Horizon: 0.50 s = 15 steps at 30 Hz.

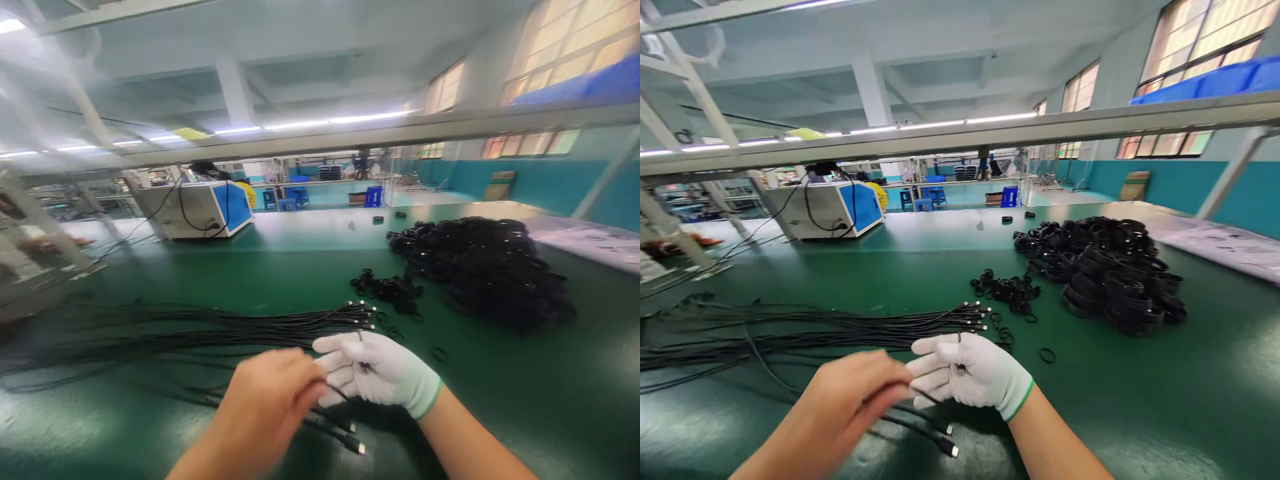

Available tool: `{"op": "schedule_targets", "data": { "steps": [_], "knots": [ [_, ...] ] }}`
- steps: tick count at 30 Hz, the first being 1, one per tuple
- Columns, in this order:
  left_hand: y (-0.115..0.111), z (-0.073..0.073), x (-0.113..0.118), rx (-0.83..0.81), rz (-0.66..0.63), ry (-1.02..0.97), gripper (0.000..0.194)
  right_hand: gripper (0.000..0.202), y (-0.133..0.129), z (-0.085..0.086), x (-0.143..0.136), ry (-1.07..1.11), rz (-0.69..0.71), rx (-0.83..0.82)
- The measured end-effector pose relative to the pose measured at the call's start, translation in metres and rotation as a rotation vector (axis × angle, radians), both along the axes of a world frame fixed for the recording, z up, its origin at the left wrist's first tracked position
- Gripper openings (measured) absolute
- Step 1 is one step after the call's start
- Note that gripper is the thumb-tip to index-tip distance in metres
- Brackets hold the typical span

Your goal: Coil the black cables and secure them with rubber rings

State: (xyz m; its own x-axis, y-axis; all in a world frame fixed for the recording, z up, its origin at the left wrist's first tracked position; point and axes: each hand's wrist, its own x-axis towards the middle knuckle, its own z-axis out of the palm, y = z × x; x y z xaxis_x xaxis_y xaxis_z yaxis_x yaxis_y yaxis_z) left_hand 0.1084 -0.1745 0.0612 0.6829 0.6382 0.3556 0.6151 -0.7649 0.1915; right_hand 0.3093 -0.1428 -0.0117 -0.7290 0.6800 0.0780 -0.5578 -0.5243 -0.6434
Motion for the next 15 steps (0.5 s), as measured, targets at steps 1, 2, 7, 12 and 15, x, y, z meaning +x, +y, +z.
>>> {"op": "schedule_targets", "data": {
  "steps": [1,2,7,12,15],
  "knots": [
    [0.008,0.009,0.001,-0.080,0.047,-0.035,0.014,0.044,-0.004,-0.001,-0.004,-0.016,0.068,0.023],
    [0.015,0.016,0.002,-0.148,0.077,-0.066,0.012,0.046,-0.009,-0.002,-0.009,-0.020,0.126,0.045],
    [0.035,0.013,0.009,-0.303,0.122,-0.166,0.011,0.047,-0.023,-0.004,-0.024,-0.017,0.198,0.060],
    [0.052,-0.014,0.012,-0.436,0.117,-0.182,0.020,0.044,-0.026,0.002,-0.027,0.072,0.132,0.001],
    [0.049,-0.042,0.006,-0.476,0.149,-0.150,0.029,0.037,-0.019,0.014,-0.022,0.234,-0.011,-0.050]
  ]
}}
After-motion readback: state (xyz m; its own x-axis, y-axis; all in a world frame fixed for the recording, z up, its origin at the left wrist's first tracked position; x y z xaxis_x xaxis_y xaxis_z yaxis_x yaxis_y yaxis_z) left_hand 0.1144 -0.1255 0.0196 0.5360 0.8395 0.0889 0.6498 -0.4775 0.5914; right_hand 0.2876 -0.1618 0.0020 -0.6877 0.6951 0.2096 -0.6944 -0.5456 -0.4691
